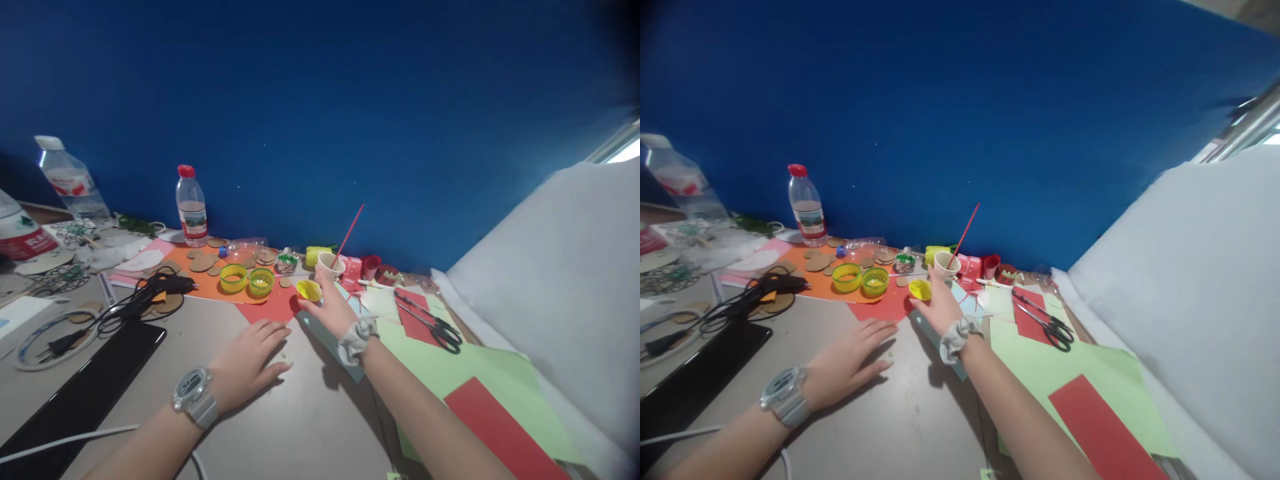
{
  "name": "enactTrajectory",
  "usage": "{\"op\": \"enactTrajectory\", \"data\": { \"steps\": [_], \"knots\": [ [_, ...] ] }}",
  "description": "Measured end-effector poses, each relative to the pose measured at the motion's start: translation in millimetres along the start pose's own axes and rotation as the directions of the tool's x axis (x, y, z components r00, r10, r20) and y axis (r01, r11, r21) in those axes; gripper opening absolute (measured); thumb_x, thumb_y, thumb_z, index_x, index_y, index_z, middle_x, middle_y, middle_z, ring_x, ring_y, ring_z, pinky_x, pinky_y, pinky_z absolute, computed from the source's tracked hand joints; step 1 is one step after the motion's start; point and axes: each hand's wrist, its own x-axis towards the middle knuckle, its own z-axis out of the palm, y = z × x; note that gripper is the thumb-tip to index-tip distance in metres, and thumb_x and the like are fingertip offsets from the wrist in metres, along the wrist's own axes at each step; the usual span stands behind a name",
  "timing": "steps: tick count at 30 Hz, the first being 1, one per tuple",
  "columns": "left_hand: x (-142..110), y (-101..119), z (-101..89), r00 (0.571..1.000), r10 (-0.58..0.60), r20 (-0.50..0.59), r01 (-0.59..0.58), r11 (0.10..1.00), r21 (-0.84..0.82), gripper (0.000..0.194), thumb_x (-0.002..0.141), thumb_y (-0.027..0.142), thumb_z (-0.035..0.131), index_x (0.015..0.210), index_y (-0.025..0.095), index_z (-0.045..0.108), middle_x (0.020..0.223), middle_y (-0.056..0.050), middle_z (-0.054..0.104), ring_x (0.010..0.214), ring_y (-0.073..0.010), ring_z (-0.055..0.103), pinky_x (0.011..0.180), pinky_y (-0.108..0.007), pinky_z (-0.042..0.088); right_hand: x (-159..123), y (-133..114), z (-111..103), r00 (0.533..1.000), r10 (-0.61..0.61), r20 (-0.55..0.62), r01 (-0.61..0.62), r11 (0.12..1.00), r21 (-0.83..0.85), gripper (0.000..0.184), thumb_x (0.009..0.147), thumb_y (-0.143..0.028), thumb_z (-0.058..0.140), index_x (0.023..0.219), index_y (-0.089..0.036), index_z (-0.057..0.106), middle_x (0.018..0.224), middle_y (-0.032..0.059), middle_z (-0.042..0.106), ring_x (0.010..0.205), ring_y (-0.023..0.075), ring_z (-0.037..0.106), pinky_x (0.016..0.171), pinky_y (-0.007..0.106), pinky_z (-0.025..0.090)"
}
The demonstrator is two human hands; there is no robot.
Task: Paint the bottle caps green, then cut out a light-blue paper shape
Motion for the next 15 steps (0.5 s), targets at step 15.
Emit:
{"op": "enactTrajectory", "data": {
  "steps": [15],
  "knots": [
    [-1.2, 2.2, -6.2, 0.980, -0.181, 0.087, 0.167, 0.974, 0.154, 0.041, 0.093, 0.043, 0.045, 0.120, 0.015, 0.059, 0.118, -0.015, 0.066, 0.105, -0.0306, 0.063, 0.089, -0.045, 0.050, -29.1, -22.2, 9.9, 0.976, -0.067, 0.206, 0.125, 0.950, -0.286, 0.031, 0.089, -0.026, 0.053, 0.117, -0.012, 0.055, 0.124, 0.0157, 0.058, 0.118, 0.0288, 0.051, 0.101, 0.043, 0.042]
  ]
}}
